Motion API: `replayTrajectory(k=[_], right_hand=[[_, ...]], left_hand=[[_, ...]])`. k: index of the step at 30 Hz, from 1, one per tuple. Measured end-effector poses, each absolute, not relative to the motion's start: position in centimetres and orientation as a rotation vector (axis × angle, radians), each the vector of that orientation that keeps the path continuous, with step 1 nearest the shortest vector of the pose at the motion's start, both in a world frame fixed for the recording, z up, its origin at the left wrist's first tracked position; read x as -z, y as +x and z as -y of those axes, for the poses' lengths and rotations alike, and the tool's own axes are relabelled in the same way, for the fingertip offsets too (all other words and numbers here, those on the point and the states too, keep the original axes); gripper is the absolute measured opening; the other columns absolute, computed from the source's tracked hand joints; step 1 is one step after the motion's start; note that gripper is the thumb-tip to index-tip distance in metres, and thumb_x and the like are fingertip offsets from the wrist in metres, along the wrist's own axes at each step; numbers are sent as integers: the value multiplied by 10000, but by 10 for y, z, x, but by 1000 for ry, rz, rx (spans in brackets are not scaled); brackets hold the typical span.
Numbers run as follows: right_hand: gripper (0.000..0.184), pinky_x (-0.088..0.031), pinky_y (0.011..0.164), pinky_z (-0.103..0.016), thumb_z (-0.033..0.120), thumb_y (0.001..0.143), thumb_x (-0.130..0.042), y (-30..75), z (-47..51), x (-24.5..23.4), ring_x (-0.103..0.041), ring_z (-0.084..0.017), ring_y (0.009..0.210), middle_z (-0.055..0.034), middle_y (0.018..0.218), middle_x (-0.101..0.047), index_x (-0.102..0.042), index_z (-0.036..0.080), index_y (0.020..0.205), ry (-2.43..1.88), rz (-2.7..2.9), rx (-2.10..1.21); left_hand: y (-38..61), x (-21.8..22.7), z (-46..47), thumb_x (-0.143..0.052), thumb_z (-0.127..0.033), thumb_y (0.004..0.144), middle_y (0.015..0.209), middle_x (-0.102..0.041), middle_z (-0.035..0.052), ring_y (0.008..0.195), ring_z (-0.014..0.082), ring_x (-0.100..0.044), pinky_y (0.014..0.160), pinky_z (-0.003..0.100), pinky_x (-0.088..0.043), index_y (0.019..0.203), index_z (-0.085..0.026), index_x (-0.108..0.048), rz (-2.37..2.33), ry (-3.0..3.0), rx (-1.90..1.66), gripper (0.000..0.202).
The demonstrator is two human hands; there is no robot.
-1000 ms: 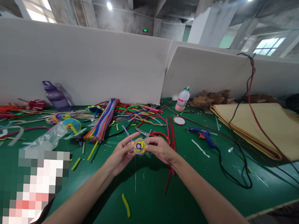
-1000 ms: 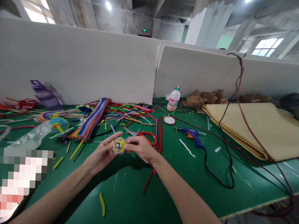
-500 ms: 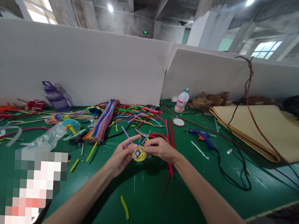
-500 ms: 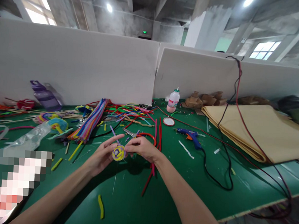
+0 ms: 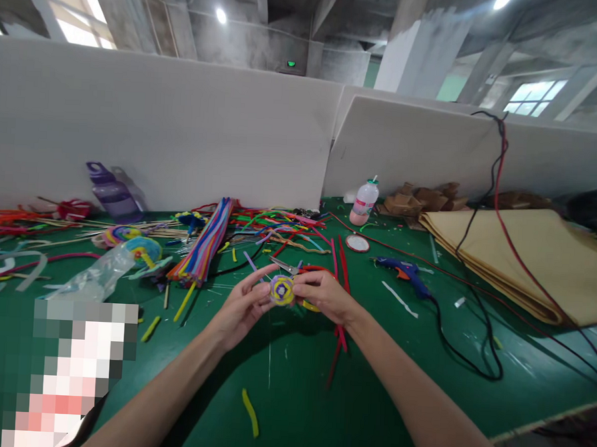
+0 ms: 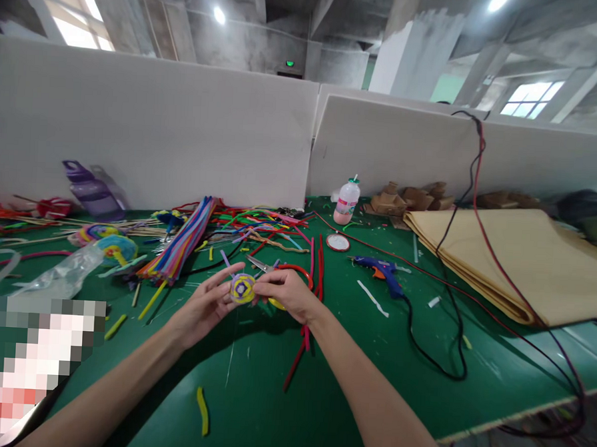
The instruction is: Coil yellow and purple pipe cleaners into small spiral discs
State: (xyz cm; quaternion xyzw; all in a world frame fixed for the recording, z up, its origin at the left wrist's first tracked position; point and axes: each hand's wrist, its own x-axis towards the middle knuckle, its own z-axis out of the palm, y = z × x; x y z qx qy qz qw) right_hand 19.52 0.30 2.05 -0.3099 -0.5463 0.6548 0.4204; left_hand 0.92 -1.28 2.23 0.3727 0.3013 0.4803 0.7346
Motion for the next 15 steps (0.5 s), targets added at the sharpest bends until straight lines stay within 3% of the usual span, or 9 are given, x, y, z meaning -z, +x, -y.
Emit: replayTrajectory(k=[9,15], right_hand=[[211,-400,610,-251,316,672,-703,195,-7,-12,-558,-116,632,-34,695,-624,-656,126,750,-764,1225,-1733],[228,-412,611,-255,334,679,-694,195,-8,-11,-565,-123,641,-38,713,-628,-643,127,763,-751,1240,-1724]], left_hand=[[8,-26,12,-704,-142,643,744,-662,12,692,120,-613,708,228,-492,1140,-172,-584,-804,959,-1128,512],[11,-27,13,-700,-178,632,727,-653,21,690,147,-602,684,255,-473,1133,-154,-586,-900,1071,-1183,514]])
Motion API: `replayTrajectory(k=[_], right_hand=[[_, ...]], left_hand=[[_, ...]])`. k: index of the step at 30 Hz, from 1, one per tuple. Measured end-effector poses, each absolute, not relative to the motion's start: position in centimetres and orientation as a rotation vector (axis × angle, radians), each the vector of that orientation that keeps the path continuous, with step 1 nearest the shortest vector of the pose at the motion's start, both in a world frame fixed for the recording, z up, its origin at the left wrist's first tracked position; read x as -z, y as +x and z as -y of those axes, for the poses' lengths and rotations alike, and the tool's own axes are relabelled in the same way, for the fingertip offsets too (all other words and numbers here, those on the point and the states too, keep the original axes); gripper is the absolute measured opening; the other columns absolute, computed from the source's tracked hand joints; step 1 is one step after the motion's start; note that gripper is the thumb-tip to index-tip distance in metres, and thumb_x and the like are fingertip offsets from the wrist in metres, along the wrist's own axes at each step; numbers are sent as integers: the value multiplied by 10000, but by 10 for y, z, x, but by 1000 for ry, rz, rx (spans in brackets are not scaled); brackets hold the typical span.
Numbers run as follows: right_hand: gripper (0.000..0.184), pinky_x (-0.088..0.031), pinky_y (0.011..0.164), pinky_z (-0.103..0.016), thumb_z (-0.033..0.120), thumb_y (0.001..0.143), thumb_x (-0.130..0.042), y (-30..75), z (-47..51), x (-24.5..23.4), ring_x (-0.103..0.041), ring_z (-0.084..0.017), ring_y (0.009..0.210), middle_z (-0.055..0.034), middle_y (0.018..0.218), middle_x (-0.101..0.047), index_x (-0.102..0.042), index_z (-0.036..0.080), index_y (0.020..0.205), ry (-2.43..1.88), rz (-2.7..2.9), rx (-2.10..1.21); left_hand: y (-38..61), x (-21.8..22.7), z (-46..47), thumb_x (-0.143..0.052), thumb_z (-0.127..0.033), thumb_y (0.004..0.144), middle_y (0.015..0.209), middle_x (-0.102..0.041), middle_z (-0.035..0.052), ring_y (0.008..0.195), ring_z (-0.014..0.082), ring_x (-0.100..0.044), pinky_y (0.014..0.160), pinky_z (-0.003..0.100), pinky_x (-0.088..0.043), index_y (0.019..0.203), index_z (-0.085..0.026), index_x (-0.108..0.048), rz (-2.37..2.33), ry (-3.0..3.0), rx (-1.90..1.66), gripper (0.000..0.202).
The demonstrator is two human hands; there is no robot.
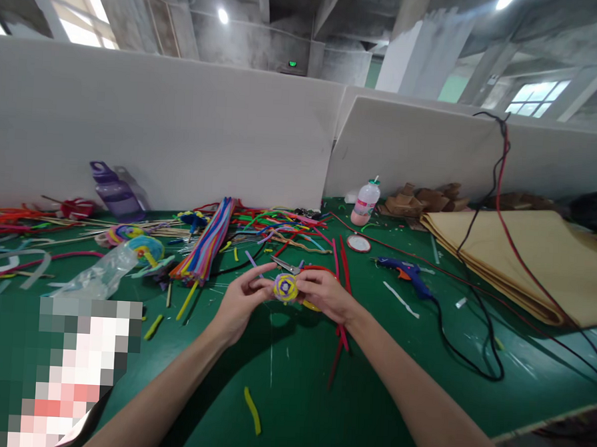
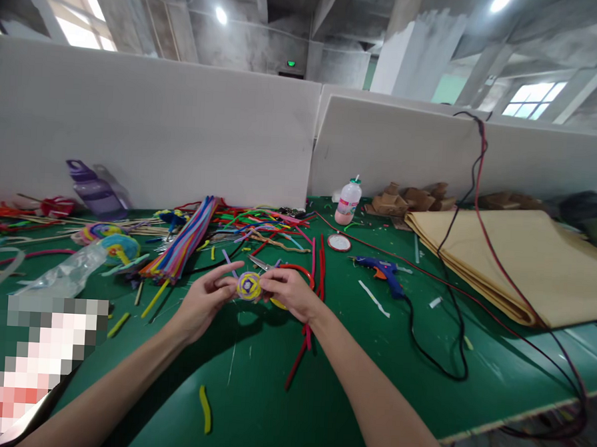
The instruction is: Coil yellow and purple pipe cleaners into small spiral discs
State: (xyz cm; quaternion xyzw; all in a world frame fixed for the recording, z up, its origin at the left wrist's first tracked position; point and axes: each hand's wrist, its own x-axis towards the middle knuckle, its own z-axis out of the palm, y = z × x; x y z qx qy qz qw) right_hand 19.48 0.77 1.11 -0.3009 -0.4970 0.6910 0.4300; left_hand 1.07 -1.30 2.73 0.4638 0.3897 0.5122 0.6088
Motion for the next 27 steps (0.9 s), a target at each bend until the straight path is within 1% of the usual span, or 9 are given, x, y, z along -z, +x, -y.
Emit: replayTrajectory(k=[6,12,15,18,21,23,27], right_hand=[[230,-412,604,-256,339,675,-694,192,-7,-11,-568,-124,626,-29,688,-623,-642,128,750,-754,1290,-1698],[217,-406,593,-252,328,674,-698,191,-6,-10,-559,-119,613,-25,680,-617,-642,130,743,-739,1291,-1692],[223,-407,597,-251,334,661,-708,192,-7,-10,-571,-124,621,-22,676,-619,-634,133,722,-745,1240,-1690],[232,-413,607,-254,328,638,-727,191,-9,-9,-578,-123,618,-20,676,-622,-634,133,722,-734,1131,-1684],[243,-424,644,-271,324,622,-739,189,-9,-11,-580,-124,627,-27,677,-629,-642,133,735,-702,1034,-1693],[241,-427,664,-279,319,612,-744,186,-7,-12,-582,-127,640,-32,680,-633,-645,132,727,-692,1001,-1704],[226,-423,654,-272,288,610,-745,183,-4,-13,-591,-131,645,-33,689,-640,-643,129,736,-706,990,-1714]], left_hand=[[11,-23,12,-651,-174,653,718,-658,13,707,138,-584,706,231,-436,1063,-152,-623,-943,1181,-1220,411],[12,-23,12,-632,-140,664,719,-635,5,699,128,-570,703,228,-434,1066,-159,-616,-921,1160,-1208,403],[12,-26,13,-657,-168,669,728,-645,9,712,127,-580,728,233,-441,1094,-162,-601,-898,1091,-1216,429],[12,-27,13,-688,-203,661,840,-671,29,803,149,-609,799,267,-450,1162,-189,-554,-827,966,-1209,518],[14,-25,14,-713,-195,644,951,-668,52,881,177,-622,866,310,-445,1203,-210,-516,-781,895,-1141,592],[16,-23,14,-724,-171,632,927,-672,47,884,180,-625,881,314,-440,1217,-214,-503,-776,913,-1129,627],[18,-22,15,-722,-154,632,794,-665,5,813,140,-620,840,260,-446,1210,-203,-508,-808,964,-1183,619]])
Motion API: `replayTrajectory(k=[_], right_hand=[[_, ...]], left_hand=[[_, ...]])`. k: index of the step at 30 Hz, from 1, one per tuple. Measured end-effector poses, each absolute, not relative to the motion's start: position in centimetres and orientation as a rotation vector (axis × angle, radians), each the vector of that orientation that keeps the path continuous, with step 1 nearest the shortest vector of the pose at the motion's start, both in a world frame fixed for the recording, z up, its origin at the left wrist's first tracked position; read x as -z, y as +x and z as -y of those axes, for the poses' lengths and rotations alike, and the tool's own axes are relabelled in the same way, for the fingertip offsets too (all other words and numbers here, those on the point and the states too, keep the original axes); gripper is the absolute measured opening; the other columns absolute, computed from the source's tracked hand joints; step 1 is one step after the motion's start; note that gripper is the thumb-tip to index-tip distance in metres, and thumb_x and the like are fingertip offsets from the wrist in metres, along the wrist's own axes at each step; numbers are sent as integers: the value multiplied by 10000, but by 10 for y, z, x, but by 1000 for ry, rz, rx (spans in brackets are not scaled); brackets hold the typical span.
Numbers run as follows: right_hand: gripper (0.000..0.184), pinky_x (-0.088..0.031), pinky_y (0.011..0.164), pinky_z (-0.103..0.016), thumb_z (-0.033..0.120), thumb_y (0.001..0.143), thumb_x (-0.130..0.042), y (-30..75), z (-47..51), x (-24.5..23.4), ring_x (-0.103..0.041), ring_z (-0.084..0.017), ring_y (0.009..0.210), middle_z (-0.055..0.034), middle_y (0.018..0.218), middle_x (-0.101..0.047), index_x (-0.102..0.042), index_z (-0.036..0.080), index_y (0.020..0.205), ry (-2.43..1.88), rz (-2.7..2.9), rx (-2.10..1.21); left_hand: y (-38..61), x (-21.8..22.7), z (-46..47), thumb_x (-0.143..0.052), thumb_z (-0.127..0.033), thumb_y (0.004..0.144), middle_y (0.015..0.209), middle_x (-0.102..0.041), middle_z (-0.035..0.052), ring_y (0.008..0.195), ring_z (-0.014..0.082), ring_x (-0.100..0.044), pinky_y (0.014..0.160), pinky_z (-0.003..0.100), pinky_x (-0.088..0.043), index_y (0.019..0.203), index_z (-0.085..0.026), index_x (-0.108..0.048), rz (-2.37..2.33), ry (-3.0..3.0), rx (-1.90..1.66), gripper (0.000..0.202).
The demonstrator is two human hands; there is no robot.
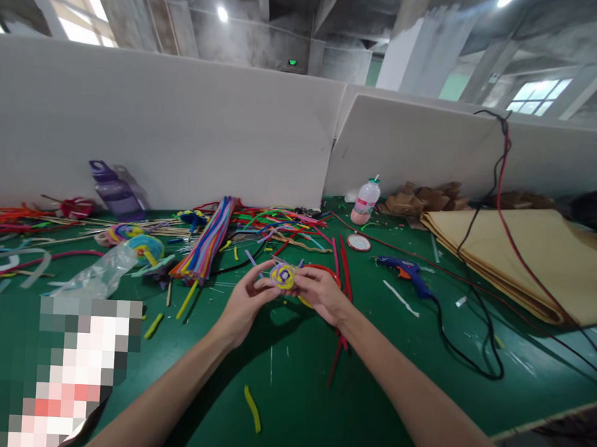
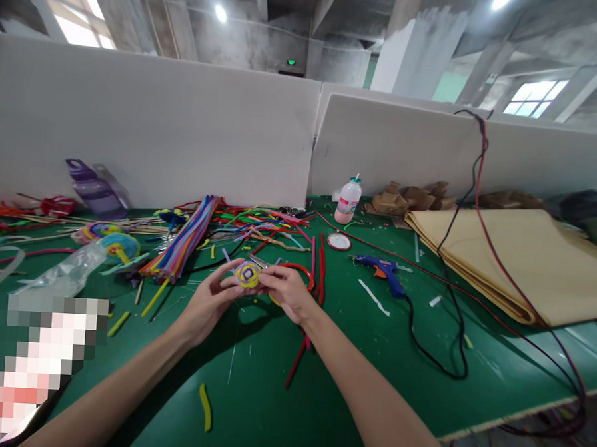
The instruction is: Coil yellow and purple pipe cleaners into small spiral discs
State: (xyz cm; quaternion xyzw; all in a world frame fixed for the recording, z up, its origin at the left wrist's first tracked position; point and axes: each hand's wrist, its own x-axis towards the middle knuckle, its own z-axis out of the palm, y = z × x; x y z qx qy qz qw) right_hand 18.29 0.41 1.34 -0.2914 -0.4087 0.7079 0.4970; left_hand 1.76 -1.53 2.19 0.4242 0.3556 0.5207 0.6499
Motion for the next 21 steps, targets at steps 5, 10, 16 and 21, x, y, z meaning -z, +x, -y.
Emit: replayTrajectory(k=[5,10,16,21], right_hand=[[190,-420,641,-262,268,625,-732,181,-4,-12,-599,-130,633,-29,676,-640,-635,129,711,-722,1007,-1682],[167,-434,652,-282,256,612,-733,179,-4,-11,-593,-131,611,-18,643,-630,-620,140,654,-740,1039,-1631],[128,-438,693,-293,237,649,-704,178,-3,-6,-601,-141,641,-22,651,-643,-623,139,662,-752,1135,-1596],[108,-436,686,-293,222,646,-701,177,-2,-6,-609,-152,646,-18,651,-643,-632,143,674,-759,1133,-1595]], left_hand=[[17,-23,16,-713,-166,639,771,-649,-12,770,124,-609,798,238,-446,1186,-216,-527,-835,992,-1221,580],[16,-20,16,-691,-171,656,778,-642,-6,767,135,-601,789,256,-440,1203,-211,-507,-857,1077,-1240,579],[17,-16,15,-641,-121,655,758,-614,-18,739,120,-570,755,238,-434,1186,-188,-518,-894,1082,-1296,550],[17,-18,15,-623,-83,636,750,-608,-27,721,117,-568,740,242,-435,1202,-211,-507,-872,1003,-1275,592]])
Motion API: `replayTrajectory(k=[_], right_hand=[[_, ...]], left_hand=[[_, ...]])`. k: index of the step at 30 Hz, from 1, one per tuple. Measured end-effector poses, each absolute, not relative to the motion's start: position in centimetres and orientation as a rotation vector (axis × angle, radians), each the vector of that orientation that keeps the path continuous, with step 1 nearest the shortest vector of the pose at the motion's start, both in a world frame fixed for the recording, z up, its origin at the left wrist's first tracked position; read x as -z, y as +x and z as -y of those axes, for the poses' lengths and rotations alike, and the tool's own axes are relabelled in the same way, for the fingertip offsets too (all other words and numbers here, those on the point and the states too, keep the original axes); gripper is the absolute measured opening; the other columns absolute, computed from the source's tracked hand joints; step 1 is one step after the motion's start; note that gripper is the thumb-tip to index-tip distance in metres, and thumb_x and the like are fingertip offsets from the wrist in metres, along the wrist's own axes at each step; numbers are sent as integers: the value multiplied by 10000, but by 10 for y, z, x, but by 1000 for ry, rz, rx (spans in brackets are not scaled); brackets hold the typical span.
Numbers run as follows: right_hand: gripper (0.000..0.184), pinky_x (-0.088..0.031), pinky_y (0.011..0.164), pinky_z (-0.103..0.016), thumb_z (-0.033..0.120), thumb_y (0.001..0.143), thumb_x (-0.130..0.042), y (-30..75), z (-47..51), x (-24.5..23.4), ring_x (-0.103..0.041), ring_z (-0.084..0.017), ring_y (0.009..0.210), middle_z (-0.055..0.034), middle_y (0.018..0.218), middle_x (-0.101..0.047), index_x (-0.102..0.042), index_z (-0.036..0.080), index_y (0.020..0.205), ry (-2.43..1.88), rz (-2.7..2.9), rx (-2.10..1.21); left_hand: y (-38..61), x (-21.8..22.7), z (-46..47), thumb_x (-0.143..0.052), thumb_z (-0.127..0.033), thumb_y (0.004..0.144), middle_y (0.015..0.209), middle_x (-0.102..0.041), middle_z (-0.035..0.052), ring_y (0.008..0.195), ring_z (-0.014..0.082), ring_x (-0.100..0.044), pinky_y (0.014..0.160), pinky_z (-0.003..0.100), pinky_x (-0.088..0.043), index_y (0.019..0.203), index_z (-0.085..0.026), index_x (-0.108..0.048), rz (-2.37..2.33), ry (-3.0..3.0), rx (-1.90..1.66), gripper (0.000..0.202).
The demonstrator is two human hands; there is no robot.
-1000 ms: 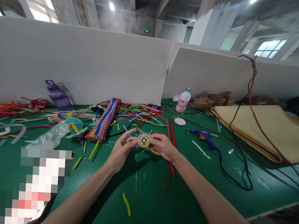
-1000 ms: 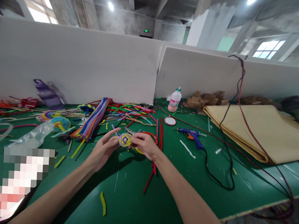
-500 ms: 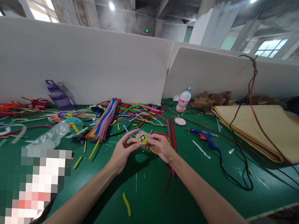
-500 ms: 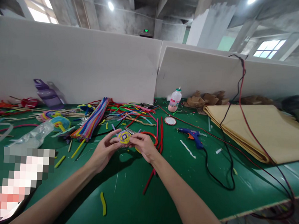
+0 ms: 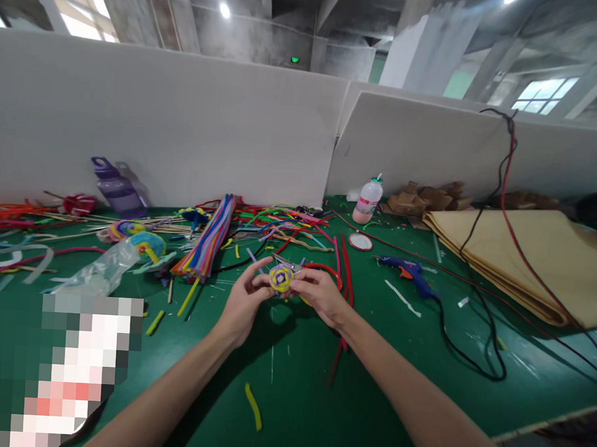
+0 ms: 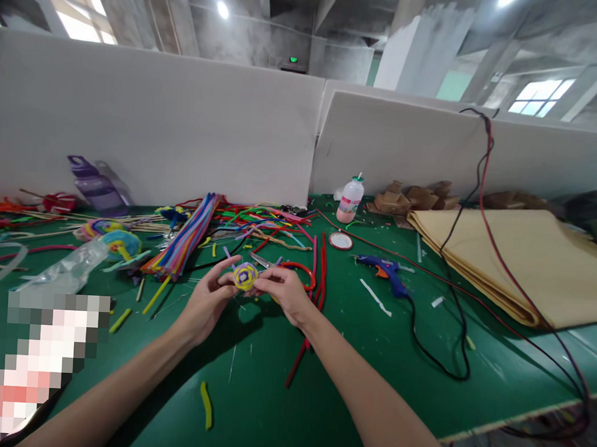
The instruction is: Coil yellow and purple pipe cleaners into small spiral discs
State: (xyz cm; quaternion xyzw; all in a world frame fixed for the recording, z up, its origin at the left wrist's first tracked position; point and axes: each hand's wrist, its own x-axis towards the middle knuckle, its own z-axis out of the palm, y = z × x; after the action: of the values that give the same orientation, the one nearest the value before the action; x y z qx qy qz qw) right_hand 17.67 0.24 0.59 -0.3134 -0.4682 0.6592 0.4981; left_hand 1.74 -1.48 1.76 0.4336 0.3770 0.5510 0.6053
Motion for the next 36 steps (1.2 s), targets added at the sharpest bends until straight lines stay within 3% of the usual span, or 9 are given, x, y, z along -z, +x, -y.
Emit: replayTrajectory(k=[6,12,23,27,36], right_hand=[[161,-435,670,-282,257,610,-726,176,-1,-11,-609,-145,637,-27,658,-648,-637,139,672,-773,1013,-1618],[169,-432,665,-275,291,679,-675,177,0,-12,-622,-152,667,-53,684,-668,-645,133,729,-740,1078,-1643],[86,-433,607,-254,232,695,-617,171,-1,-5,-589,-142,628,-21,656,-649,-644,152,710,-844,1214,-1426],[57,-424,576,-242,173,681,-570,168,3,-8,-567,-130,580,-2,601,-629,-610,158,643,-891,1207,-1360],[48,-408,525,-237,166,656,-535,159,9,-9,-573,-133,564,0,595,-594,-578,148,661,-729,951,-1656]], left_hand=[[15,-21,15,-674,-144,661,780,-616,-13,756,128,-593,764,246,-440,1236,-225,-483,-828,971,-1227,611],[15,-19,14,-699,-153,651,770,-628,-14,748,117,-592,758,226,-445,1200,-222,-518,-847,984,-1262,582],[18,-19,14,-707,-142,641,782,-611,-31,751,103,-582,751,212,-448,1229,-239,-489,-805,947,-1290,635],[19,-17,15,-702,-167,667,680,-577,-47,663,76,-558,708,182,-450,1230,-225,-498,-794,930,-1289,601],[18,-15,14,-693,-179,683,670,-547,-46,697,85,-572,703,175,-465,1214,-213,-518,-730,861,-1309,560]])
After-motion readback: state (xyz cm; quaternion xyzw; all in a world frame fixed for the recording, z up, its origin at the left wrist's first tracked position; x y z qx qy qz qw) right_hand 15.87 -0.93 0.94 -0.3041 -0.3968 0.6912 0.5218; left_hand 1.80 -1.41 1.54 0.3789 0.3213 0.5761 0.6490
